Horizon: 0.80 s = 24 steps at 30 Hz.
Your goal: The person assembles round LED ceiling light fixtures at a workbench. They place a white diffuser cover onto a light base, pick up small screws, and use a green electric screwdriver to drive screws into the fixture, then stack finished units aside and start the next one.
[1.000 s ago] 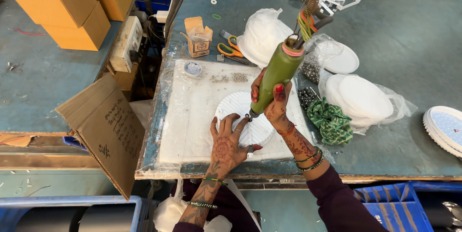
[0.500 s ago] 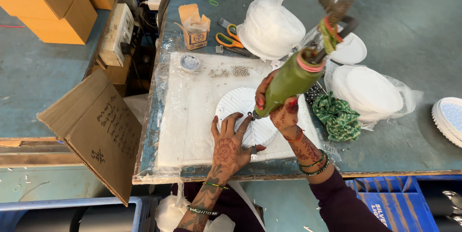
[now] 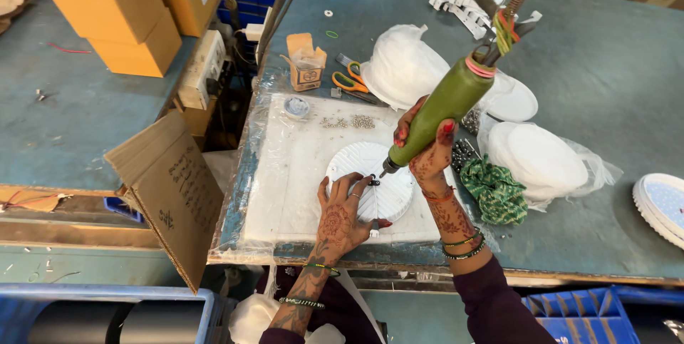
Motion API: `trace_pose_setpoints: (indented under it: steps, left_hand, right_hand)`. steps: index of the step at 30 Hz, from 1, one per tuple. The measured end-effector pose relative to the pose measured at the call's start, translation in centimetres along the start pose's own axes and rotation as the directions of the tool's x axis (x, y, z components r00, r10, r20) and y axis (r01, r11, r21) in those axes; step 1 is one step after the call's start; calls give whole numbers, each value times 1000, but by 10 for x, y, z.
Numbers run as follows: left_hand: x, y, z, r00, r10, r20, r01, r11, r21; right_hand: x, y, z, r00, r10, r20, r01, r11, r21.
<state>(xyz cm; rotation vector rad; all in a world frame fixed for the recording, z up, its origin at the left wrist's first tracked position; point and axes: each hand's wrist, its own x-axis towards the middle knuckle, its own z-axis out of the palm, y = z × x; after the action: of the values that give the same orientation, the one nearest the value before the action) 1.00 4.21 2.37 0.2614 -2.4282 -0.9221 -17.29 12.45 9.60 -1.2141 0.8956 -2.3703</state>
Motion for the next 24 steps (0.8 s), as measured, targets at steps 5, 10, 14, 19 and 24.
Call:
trace_pose_setpoints:
  steps: [5, 10, 14, 19, 24]
  left_hand:
    - [2, -2, 1, 1000, 3, 17, -3, 1000, 3]
    - [2, -4, 3, 999, -18, 28, 18, 1000, 2]
    - [2, -5, 4, 1000, -17, 24, 17, 1000, -11]
    - [2, -6, 4, 1000, -14, 27, 14, 1000, -1]
    - [2, -6, 5, 999, -23, 27, 23, 999, -27]
  right_hand:
    - [-2, 1, 10, 1000, -16, 23, 16, 1000, 20]
    - [-5, 10, 23, 998, -48, 33, 51, 996, -68]
    - [-7, 11, 23, 999, -11, 37, 12, 999, -45]
    - [-7, 11, 20, 996, 16, 89, -17, 1000, 6]
    - [-9, 11, 24, 1000, -9, 30, 12, 997, -73]
